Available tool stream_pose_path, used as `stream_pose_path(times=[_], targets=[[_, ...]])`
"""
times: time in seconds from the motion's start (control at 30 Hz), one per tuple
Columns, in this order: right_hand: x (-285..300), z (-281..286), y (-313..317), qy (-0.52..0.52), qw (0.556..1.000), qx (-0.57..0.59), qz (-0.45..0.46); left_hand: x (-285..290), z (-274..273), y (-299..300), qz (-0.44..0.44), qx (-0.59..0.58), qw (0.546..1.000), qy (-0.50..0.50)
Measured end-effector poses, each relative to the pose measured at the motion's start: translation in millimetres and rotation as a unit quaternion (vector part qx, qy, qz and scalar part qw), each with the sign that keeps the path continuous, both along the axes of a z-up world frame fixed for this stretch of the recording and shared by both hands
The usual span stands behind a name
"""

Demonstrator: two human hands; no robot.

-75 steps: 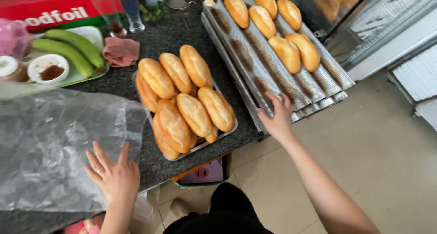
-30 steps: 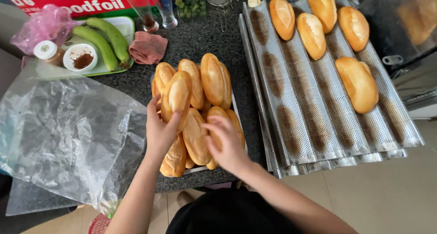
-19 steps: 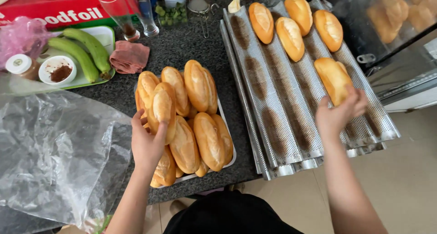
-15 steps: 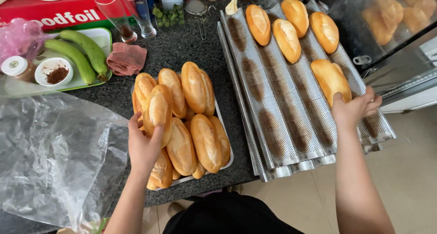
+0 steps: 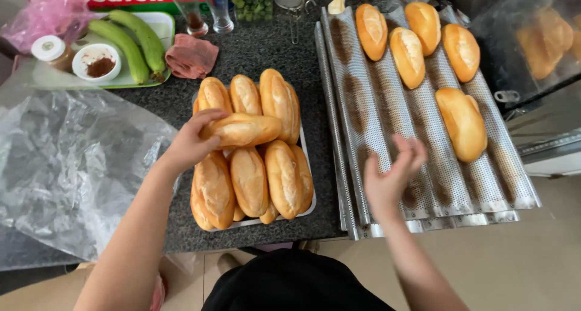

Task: Packing baked bread rolls into plastic bags and arranging them on a display shelf.

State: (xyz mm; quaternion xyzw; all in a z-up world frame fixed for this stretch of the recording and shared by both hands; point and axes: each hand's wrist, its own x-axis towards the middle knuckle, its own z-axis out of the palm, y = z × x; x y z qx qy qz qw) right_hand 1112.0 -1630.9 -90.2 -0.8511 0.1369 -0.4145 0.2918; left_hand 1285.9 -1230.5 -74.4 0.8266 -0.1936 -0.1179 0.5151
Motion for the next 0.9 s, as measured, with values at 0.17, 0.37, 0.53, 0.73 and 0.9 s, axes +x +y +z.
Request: stream_pose_path(times=[0.17,0.37,0.53,0.73,0.9], targets=[[-23.4,-1.1,103.9,0.009,0.987,0.075,0.145,-12.6,-29.9,7.6,0.025,0.021,0.989,-0.143],[-47.8,-11.8,147.1,0.034,0.980,0.081,0.181,-43.7,22.5,-11.0,0.031,0.083,0.975,-0.201],[-62.5,-57.1,152.8,0.111,0.946,0.301,0.049,-30.7,19.4,-8.2,-0.019,0.108,0.977,-0.184],[-91.9,-147.3,168.4,0.091,0.810,0.575,-0.062,-34.3,10.9,8.1,-0.014,0.102,0.973,-0.208],[-87.3,-234.9,172.3,0.135,0.575,0.801,-0.095,-81.5,-12.8,65.9,0.088,0.117,0.954,-0.262]])
